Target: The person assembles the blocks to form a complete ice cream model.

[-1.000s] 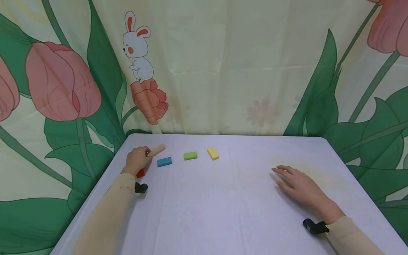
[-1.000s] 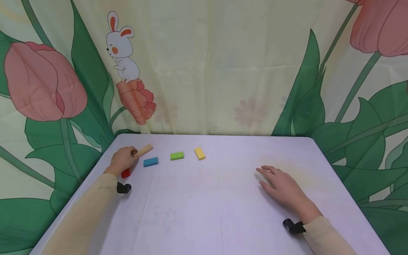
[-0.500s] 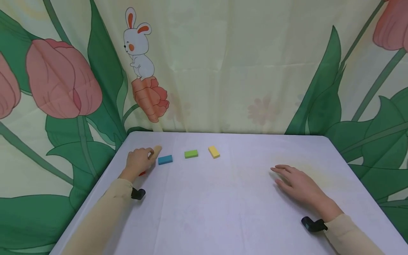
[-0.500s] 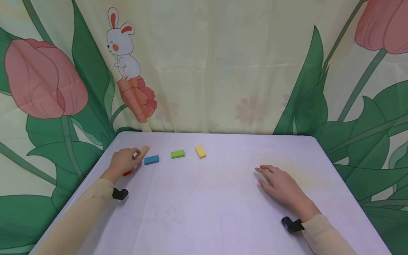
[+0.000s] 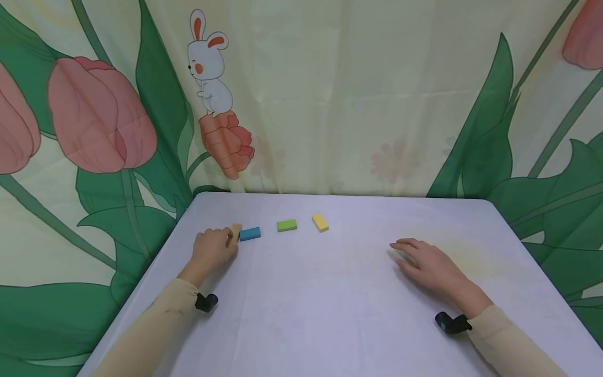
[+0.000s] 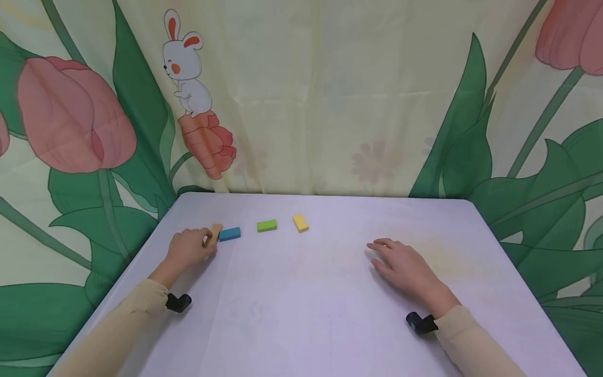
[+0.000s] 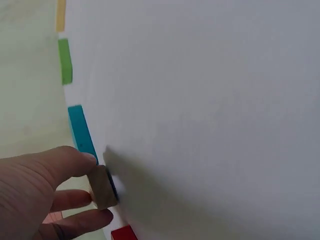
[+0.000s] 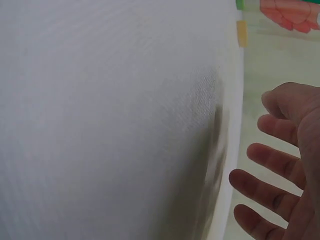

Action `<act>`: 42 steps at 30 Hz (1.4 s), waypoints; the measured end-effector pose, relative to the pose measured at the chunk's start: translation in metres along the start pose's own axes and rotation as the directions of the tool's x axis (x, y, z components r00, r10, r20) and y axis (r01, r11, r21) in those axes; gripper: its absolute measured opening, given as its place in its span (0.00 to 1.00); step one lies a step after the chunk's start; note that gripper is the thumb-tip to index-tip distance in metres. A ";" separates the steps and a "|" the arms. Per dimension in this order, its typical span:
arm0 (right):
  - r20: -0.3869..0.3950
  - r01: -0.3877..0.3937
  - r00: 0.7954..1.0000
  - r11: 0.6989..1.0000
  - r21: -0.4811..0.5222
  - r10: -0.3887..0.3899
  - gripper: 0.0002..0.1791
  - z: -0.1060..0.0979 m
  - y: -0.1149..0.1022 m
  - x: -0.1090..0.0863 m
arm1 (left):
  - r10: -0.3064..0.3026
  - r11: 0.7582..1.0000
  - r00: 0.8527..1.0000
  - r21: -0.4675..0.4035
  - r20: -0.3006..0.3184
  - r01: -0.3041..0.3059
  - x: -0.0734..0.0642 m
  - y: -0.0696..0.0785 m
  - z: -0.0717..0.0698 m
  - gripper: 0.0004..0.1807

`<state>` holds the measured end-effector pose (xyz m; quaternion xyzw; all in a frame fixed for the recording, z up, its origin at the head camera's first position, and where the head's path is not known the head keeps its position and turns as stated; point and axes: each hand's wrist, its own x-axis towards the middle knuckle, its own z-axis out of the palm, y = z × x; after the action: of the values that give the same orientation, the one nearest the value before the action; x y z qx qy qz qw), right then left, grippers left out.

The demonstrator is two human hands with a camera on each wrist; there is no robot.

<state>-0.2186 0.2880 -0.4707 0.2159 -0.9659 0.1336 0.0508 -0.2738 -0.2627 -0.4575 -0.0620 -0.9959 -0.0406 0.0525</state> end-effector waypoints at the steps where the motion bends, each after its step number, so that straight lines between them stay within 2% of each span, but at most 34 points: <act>1: 0.001 0.000 1.000 1.000 -0.001 0.000 0.25 0.000 0.000 0.000 | 0.003 1.000 1.000 -0.003 0.001 -0.003 -0.002 0.003 0.000 0.19; 6: 0.001 0.008 1.000 1.000 0.008 -0.008 0.23 0.003 0.001 0.003 | 0.013 1.000 1.000 0.027 0.015 -0.014 -0.014 0.019 -0.002 0.18; 12: 0.014 0.004 1.000 1.000 0.030 -0.005 0.21 0.001 0.001 0.011 | 0.023 0.998 0.998 0.063 0.067 -0.027 -0.027 0.036 -0.001 0.19; 17: 0.019 -0.027 0.999 0.998 0.060 0.026 0.20 -0.003 0.004 0.017 | 0.057 0.998 0.996 0.030 0.064 -0.059 -0.036 0.055 -0.001 0.22; 22: 0.032 -0.032 0.999 0.996 0.082 0.030 0.19 -0.003 0.004 0.026 | 0.077 0.997 0.993 0.009 0.090 -0.078 -0.042 0.073 -0.001 0.22; 28: 0.043 -0.031 0.999 0.995 0.094 0.027 0.19 -0.001 -0.002 0.038 | 0.139 0.990 0.985 -0.006 0.098 -0.139 -0.046 0.094 0.000 0.21; 34: 0.057 -0.039 0.998 0.992 0.119 0.032 0.19 0.000 -0.014 0.053 | 0.261 0.965 0.963 0.020 0.066 -0.263 -0.053 0.109 0.005 0.17; 42: 0.073 -0.047 0.997 0.990 0.133 0.038 0.19 0.006 -0.020 0.069 | 0.421 0.907 0.907 -0.015 0.025 -0.421 -0.065 0.135 0.009 0.17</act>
<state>-0.2729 0.2411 -0.4609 0.2029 -0.9603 0.1917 -0.0009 -0.1937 -0.1364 -0.4630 -0.2761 -0.9595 -0.0322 0.0461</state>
